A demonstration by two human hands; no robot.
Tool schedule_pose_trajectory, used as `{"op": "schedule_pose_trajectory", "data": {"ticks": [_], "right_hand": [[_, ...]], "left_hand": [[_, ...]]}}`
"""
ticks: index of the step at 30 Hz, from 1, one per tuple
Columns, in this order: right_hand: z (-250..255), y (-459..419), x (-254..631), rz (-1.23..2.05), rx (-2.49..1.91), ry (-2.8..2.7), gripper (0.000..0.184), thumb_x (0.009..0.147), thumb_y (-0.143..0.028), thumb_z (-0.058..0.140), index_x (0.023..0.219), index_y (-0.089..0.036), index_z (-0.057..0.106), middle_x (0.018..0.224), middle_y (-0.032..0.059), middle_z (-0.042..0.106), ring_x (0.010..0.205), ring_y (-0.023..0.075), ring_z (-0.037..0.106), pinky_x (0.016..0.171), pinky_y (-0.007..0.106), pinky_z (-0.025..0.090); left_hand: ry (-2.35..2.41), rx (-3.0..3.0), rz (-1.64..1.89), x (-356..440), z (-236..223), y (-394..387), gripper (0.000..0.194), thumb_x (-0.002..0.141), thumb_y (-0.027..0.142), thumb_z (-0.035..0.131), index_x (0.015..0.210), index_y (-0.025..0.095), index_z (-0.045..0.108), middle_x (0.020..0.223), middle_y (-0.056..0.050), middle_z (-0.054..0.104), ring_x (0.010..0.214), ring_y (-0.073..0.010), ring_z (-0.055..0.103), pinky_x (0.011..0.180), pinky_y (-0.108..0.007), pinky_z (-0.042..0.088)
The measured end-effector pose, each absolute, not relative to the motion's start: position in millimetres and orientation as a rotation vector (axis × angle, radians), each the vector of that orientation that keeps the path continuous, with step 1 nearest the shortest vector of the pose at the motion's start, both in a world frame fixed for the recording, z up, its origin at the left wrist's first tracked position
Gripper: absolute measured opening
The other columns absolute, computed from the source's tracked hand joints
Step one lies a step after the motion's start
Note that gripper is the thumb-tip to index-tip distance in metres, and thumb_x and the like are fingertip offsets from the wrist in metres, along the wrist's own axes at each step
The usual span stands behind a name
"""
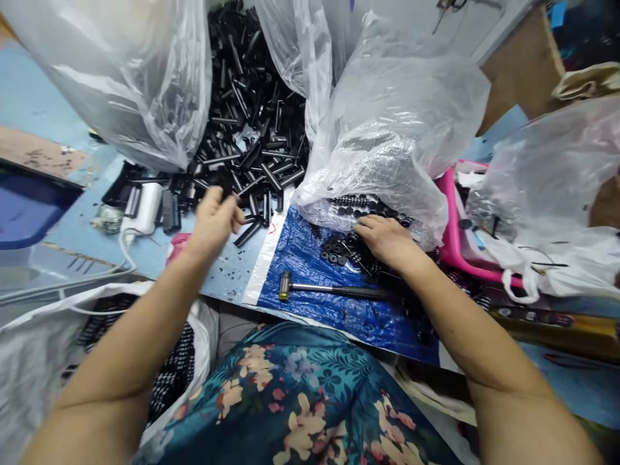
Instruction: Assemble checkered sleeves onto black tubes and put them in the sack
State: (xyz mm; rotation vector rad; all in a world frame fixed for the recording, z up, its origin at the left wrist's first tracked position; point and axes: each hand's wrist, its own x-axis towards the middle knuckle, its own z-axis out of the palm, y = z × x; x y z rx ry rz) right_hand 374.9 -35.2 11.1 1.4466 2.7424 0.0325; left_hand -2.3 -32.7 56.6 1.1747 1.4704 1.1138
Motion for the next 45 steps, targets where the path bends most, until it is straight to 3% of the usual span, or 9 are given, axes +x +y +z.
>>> {"op": "schedule_pose_trajectory", "data": {"ticks": [5, 10, 12, 20, 24, 29, 33, 38, 45], "right_hand": [[1, -65, 373, -0.633, 1.997, 2.948, 0.031, 0.095, -0.037, 0.056, 0.117, -0.017, 0.065, 0.112, 0.0145, 0.072, 0.105, 0.0283, 0.066, 0.094, 0.042, 0.049], [15, -131, 318, -2.863, 2.133, 1.817, 0.048, 0.095, -0.065, 0.048, 0.114, -0.024, 0.063, 0.09, 0.0033, 0.069, 0.072, 0.0173, 0.066, 0.072, 0.035, 0.056], [16, -139, 293, -3.272, 2.108, 1.229, 0.056, 0.089, -0.074, 0.051, 0.104, -0.022, 0.065, 0.079, 0.0004, 0.064, 0.062, 0.0131, 0.06, 0.06, 0.029, 0.052], [12, -132, 270, -3.457, 2.192, 1.062, 0.055, 0.084, -0.075, 0.059, 0.104, -0.024, 0.064, 0.055, -0.0098, 0.044, 0.038, 0.0047, 0.03, 0.038, 0.018, 0.028], [16, -127, 257, -3.564, 2.259, 1.029, 0.051, 0.087, -0.073, 0.057, 0.098, -0.024, 0.065, 0.06, -0.0069, 0.05, 0.046, 0.0075, 0.045, 0.046, 0.021, 0.042], [9, -122, 245, -3.185, 2.437, 1.58, 0.053, 0.096, -0.069, 0.041, 0.106, -0.023, 0.064, 0.111, 0.0083, 0.07, 0.105, 0.0211, 0.068, 0.096, 0.04, 0.056], [0, -128, 264, -2.022, 2.286, 2.848, 0.09, 0.083, -0.077, 0.059, 0.151, -0.023, 0.035, 0.16, 0.0178, 0.036, 0.15, 0.0338, 0.036, 0.114, 0.054, 0.044], [0, -137, 283, -0.724, 1.768, 3.441, 0.101, 0.082, -0.056, 0.075, 0.16, -0.027, 0.019, 0.159, 0.0174, 0.036, 0.148, 0.0368, 0.038, 0.118, 0.06, 0.04], [11, -145, 272, -0.572, 1.769, 3.562, 0.098, 0.083, -0.05, 0.076, 0.16, -0.025, 0.022, 0.15, 0.0177, 0.047, 0.139, 0.0352, 0.05, 0.111, 0.054, 0.05]], "left_hand": [[1.218, 0.768, 1.021, 41, 39, -90, 0.027, 0.085, 0.04, 0.066, 0.096, 0.018, 0.054, 0.063, 0.003, 0.062, 0.043, -0.0084, 0.049, 0.046, -0.02, 0.035], [1.148, 0.685, 0.988, 70, 36, -114, 0.035, 0.083, 0.044, 0.074, 0.092, 0.019, 0.05, 0.063, 0.005, 0.063, 0.039, -0.0046, 0.044, 0.042, -0.016, 0.03], [1.139, 0.719, 0.946, 78, 33, -112, 0.036, 0.08, 0.043, 0.077, 0.089, 0.017, 0.053, 0.06, 0.006, 0.059, 0.041, -0.0038, 0.045, 0.043, -0.015, 0.031], [1.126, 0.997, 0.843, 98, 25, -112, 0.031, 0.094, 0.048, 0.06, 0.096, 0.017, 0.059, 0.062, 0.004, 0.061, 0.039, -0.0064, 0.048, 0.041, -0.019, 0.032], [1.182, 1.184, 0.944, 109, 23, -118, 0.028, 0.092, 0.043, 0.064, 0.081, 0.017, 0.06, 0.067, 0.002, 0.06, 0.049, -0.0068, 0.047, 0.048, -0.021, 0.037], [1.138, 1.339, 0.954, 122, 23, -116, 0.02, 0.076, 0.031, 0.079, 0.088, 0.018, 0.07, 0.075, 0.001, 0.063, 0.058, -0.0093, 0.045, 0.055, -0.024, 0.035], [1.084, 1.161, 0.949, 114, 32, -114, 0.017, 0.079, 0.032, 0.076, 0.082, 0.018, 0.068, 0.069, 0.002, 0.058, 0.062, -0.0114, 0.047, 0.059, -0.026, 0.038], [1.045, 1.038, 0.873, 103, 40, -117, 0.029, 0.076, 0.041, 0.081, 0.078, 0.017, 0.064, 0.064, 0.004, 0.051, 0.058, -0.0098, 0.042, 0.055, -0.025, 0.034], [1.137, 0.966, 1.0, 107, 30, -129, 0.043, 0.094, 0.061, 0.055, 0.083, 0.02, 0.058, 0.066, 0.003, 0.05, 0.057, -0.0103, 0.041, 0.055, -0.024, 0.037]]}}
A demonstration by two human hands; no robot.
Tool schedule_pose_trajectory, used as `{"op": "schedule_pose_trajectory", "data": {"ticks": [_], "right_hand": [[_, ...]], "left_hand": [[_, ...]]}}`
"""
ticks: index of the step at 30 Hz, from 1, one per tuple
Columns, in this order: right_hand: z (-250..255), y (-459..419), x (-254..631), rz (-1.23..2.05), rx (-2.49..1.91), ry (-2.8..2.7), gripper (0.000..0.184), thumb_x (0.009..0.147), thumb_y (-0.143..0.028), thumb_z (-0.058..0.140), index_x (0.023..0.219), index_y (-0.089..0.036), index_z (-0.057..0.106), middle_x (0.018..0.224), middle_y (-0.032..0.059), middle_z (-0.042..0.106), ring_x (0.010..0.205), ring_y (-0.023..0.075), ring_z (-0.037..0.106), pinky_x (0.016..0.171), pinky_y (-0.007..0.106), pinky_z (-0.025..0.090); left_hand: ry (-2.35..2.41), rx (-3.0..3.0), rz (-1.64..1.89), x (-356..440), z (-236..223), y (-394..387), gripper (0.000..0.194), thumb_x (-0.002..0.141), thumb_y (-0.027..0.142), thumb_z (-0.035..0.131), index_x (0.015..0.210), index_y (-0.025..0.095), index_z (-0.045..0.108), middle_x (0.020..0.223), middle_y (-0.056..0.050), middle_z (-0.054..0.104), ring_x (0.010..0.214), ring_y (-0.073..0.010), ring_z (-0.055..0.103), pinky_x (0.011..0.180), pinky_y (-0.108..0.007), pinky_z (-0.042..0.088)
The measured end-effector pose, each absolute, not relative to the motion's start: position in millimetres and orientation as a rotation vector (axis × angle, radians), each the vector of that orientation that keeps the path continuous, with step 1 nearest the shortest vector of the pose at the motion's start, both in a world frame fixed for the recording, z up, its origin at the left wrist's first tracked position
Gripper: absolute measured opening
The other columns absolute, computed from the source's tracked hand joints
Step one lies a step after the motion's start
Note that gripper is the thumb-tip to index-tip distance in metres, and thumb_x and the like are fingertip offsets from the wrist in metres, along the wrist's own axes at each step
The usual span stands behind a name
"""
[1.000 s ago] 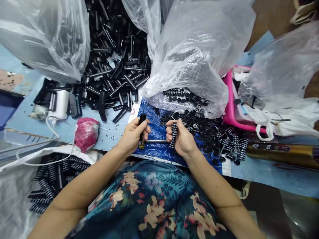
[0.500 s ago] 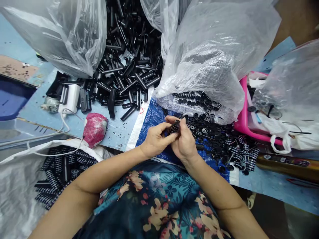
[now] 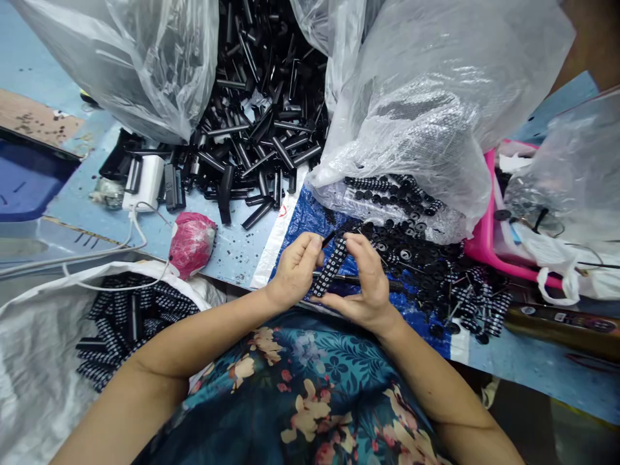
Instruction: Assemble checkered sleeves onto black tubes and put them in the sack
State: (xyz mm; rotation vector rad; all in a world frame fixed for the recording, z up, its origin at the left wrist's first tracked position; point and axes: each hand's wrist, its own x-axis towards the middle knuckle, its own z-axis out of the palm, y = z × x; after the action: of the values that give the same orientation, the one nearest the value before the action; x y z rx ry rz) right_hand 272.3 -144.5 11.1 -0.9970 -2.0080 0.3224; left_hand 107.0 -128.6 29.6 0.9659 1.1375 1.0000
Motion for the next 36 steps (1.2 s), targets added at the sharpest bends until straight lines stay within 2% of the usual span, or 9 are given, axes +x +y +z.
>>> {"op": "schedule_pose_trajectory", "data": {"ticks": [6, 12, 17, 19, 21, 23, 25, 30, 36], "right_hand": [[6, -148, 270, 0.238, -1.031, -2.035, 0.096, 0.086, -0.045, 0.073, 0.162, -0.027, 0.017, 0.154, 0.0169, 0.044, 0.14, 0.035, 0.05, 0.113, 0.055, 0.049], [-3, -148, 272, 0.257, -1.015, -2.067, 0.093, 0.088, -0.038, 0.072, 0.162, -0.028, 0.017, 0.158, 0.0158, 0.042, 0.142, 0.033, 0.048, 0.112, 0.052, 0.051], [-8, -151, 280, 0.309, -1.114, -2.114, 0.107, 0.084, -0.055, 0.073, 0.163, -0.024, 0.008, 0.157, 0.0187, 0.043, 0.147, 0.0366, 0.04, 0.115, 0.059, 0.044], [-11, -158, 291, 0.302, -1.208, -2.196, 0.093, 0.086, -0.054, 0.071, 0.159, -0.021, 0.023, 0.148, 0.0185, 0.052, 0.143, 0.0375, 0.045, 0.112, 0.059, 0.046], [-17, -165, 303, 0.249, -1.327, -2.319, 0.052, 0.094, -0.04, 0.064, 0.14, -0.02, 0.051, 0.126, 0.015, 0.067, 0.123, 0.0335, 0.061, 0.1, 0.051, 0.053], [-21, -172, 311, 0.189, -1.408, -2.406, 0.022, 0.098, -0.028, 0.057, 0.117, -0.019, 0.064, 0.105, 0.0117, 0.072, 0.099, 0.027, 0.068, 0.087, 0.042, 0.055], [-22, -176, 313, 0.162, -1.417, -2.383, 0.018, 0.099, -0.025, 0.054, 0.112, -0.019, 0.065, 0.098, 0.0108, 0.072, 0.089, 0.0239, 0.067, 0.083, 0.038, 0.055], [-17, -165, 301, 0.205, -1.371, -2.09, 0.026, 0.102, -0.024, 0.043, 0.121, -0.022, 0.062, 0.094, 0.0088, 0.071, 0.081, 0.0212, 0.066, 0.077, 0.035, 0.055], [-12, -147, 289, 0.295, -1.478, -2.288, 0.028, 0.104, -0.03, 0.043, 0.114, -0.02, 0.067, 0.079, 0.0057, 0.067, 0.07, 0.0178, 0.063, 0.067, 0.029, 0.05]], "left_hand": [[1.054, 0.802, 1.003, 104, 36, -130, 0.04, 0.079, 0.053, 0.079, 0.092, 0.018, 0.065, 0.072, 0.002, 0.059, 0.063, -0.0102, 0.052, 0.059, -0.023, 0.043], [0.933, 0.632, 0.884, 96, 26, -128, 0.046, 0.07, 0.045, 0.088, 0.1, 0.019, 0.066, 0.075, 0.0, 0.068, 0.068, -0.0144, 0.067, 0.062, -0.025, 0.053], [0.935, 0.718, 0.881, 85, 11, -118, 0.039, 0.071, 0.039, 0.087, 0.094, 0.019, 0.063, 0.079, 0.001, 0.069, 0.068, -0.0146, 0.068, 0.067, -0.029, 0.055], [1.034, 0.931, 0.943, 71, 6, -110, 0.032, 0.072, 0.034, 0.085, 0.091, 0.018, 0.065, 0.082, 0.0, 0.069, 0.07, -0.013, 0.065, 0.07, -0.027, 0.052], [1.183, 1.213, 0.927, 54, 3, -102, 0.022, 0.073, 0.028, 0.083, 0.088, 0.019, 0.069, 0.081, -0.001, 0.068, 0.071, -0.0127, 0.06, 0.07, -0.026, 0.048], [1.309, 1.421, 0.837, 37, 2, -94, 0.014, 0.07, 0.02, 0.083, 0.081, 0.02, 0.073, 0.076, -0.001, 0.066, 0.07, -0.0134, 0.054, 0.066, -0.025, 0.042], [1.346, 1.461, 0.746, 26, 0, -88, 0.014, 0.065, 0.014, 0.084, 0.071, 0.02, 0.073, 0.069, -0.001, 0.064, 0.065, -0.0139, 0.05, 0.059, -0.025, 0.034], [1.271, 1.368, 0.589, 19, -9, -80, 0.025, 0.057, 0.015, 0.088, 0.058, 0.02, 0.064, 0.05, 0.004, 0.048, 0.049, -0.0102, 0.036, 0.049, -0.027, 0.019], [1.279, 1.607, 0.536, 19, -16, -73, 0.033, 0.064, 0.029, 0.088, 0.058, 0.021, 0.056, 0.051, 0.004, 0.046, 0.048, -0.0105, 0.035, 0.049, -0.028, 0.02]]}}
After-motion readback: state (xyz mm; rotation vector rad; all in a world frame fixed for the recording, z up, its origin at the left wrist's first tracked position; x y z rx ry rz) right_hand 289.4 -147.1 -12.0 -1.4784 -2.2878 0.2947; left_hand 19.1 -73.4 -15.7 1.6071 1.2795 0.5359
